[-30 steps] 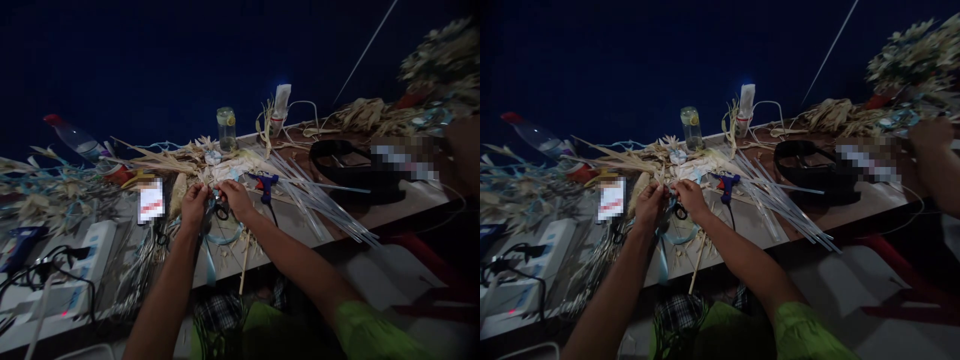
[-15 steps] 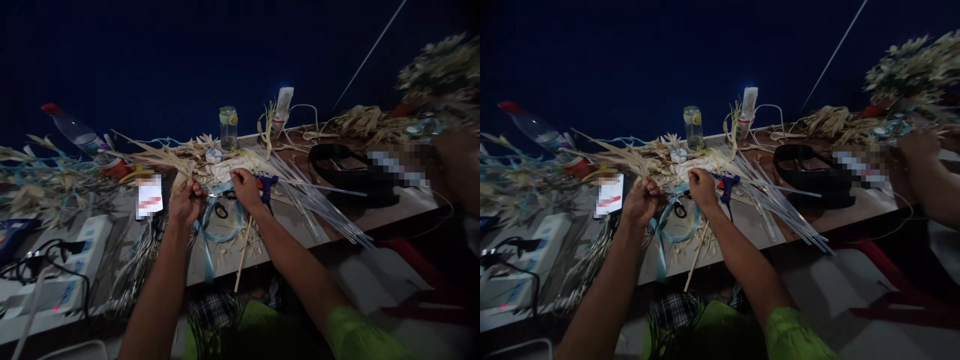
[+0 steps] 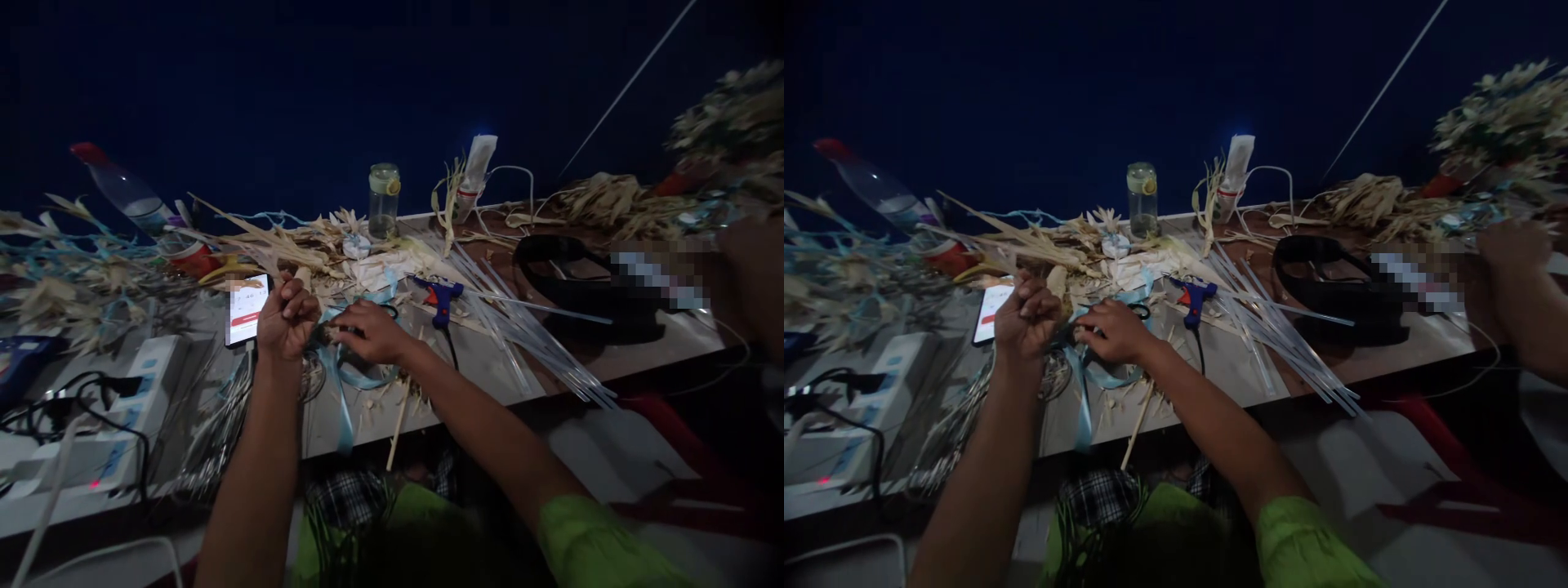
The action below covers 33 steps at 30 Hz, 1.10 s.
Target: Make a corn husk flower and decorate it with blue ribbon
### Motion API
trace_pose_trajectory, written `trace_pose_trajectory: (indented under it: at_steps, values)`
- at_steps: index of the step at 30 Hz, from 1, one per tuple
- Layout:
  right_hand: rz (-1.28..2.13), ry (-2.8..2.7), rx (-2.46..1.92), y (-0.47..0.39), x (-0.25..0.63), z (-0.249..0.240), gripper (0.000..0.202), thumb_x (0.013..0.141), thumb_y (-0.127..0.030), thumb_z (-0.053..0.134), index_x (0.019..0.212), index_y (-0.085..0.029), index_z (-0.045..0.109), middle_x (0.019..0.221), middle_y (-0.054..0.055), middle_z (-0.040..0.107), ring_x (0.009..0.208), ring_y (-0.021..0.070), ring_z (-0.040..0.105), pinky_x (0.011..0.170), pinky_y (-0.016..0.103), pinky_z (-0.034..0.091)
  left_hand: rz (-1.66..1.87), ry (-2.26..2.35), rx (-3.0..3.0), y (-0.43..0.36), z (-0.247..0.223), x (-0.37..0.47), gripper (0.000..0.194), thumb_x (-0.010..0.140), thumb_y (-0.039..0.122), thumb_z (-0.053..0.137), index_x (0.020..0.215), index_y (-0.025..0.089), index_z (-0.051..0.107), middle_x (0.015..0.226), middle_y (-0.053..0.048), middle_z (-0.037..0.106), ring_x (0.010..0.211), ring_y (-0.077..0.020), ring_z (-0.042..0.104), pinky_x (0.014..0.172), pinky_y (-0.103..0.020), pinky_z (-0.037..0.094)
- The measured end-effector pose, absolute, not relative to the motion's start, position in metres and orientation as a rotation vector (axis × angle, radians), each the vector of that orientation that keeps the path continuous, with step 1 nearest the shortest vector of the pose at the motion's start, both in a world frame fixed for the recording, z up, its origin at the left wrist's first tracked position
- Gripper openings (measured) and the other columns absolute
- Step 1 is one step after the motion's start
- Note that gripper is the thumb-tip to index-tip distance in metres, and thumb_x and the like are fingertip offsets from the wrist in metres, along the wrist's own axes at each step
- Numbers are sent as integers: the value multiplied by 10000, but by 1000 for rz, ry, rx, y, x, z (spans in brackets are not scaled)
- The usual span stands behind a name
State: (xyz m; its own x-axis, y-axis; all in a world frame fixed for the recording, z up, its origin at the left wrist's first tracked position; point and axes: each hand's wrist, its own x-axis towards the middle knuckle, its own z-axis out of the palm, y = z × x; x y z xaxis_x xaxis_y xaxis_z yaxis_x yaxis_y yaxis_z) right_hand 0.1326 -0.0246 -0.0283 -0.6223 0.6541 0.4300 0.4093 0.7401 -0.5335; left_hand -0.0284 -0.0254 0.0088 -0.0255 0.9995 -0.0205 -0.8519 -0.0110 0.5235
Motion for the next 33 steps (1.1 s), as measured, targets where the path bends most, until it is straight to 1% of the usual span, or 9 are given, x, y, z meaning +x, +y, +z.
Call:
trace_pose_trajectory:
  at_steps: [5, 9, 15, 18, 21, 24, 27, 30, 33]
  values:
    - [513, -2533, -540, -39, 130, -19, 277, 798, -184, 475, 1030, -226, 619, 1085, 74, 548, 958, 184, 470, 827, 345, 364, 1508, 503, 467, -27, 9, -30, 236, 890, 153, 335, 805, 165, 555, 594, 54, 394, 350, 13, 229, 418, -136, 302]
    - [508, -2788, -348, -57, 132, -16, 288, 728, -121, 523, 927, -282, 654, 1202, 40, 488, 997, 214, 414, 828, 390, 343, 1517, 514, 490, -26, 6, -29, 209, 884, 164, 361, 812, 171, 557, 605, 53, 405, 358, 14, 244, 436, -136, 318]
    - [784, -2419, -491, -46, 132, -14, 205, 695, -81, 487, 739, -200, 649, 997, 44, 575, 960, 184, 453, 869, 361, 334, 1521, 489, 478, -23, 2, -31, 213, 885, 158, 353, 814, 158, 554, 611, 51, 408, 365, 17, 262, 445, -128, 331]
    - [1043, -1723, -855, -17, 139, -18, 111, 717, -188, 500, 739, -183, 609, 782, 13, 578, 726, 127, 500, 702, 273, 391, 1495, 507, 521, -24, 3, -29, 162, 869, 178, 397, 818, 159, 550, 613, 51, 427, 358, 18, 254, 433, -126, 332]
    - [1205, -1106, -1031, 6, 148, -24, 148, 676, -313, 561, 626, -180, 517, 541, -52, 453, 494, 76, 396, 511, 218, 322, 1350, 517, 645, -27, 3, -22, 78, 824, 215, 489, 815, 154, 537, 694, 33, 523, 348, 28, 229, 394, -132, 309]
    - [1365, -781, -968, 12, 152, -26, 222, 600, -329, 625, 625, -192, 453, 504, -83, 403, 428, 53, 348, 445, 201, 255, 1105, 613, 802, -32, 2, -12, 102, 772, 238, 564, 784, 155, 507, 900, -31, 613, 354, 31, 259, 370, -146, 292]
    - [1518, -684, -807, 9, 157, -20, 220, 574, -268, 634, 691, -199, 461, 599, -70, 521, 408, 39, 323, 437, 197, 265, 934, 717, 851, -34, 1, -4, 152, 743, 237, 601, 752, 164, 467, 974, -52, 632, 366, 24, 297, 376, -147, 292]
    - [1592, -728, -663, 6, 166, -13, 160, 669, -306, 539, 781, -193, 520, 837, 3, 631, 405, 38, 274, 460, 221, 327, 949, 739, 829, -34, 2, -3, 165, 738, 236, 603, 740, 165, 454, 995, -69, 645, 362, 22, 289, 363, -141, 266]
    - [1536, -789, -624, 5, 174, -9, 255, 758, -371, 418, 860, -192, 567, 952, 46, 635, 423, 54, 305, 517, 259, 397, 1051, 684, 776, -32, 5, -6, 159, 738, 230, 598, 721, 159, 456, 1026, -94, 646, 352, 30, 246, 360, -144, 262]
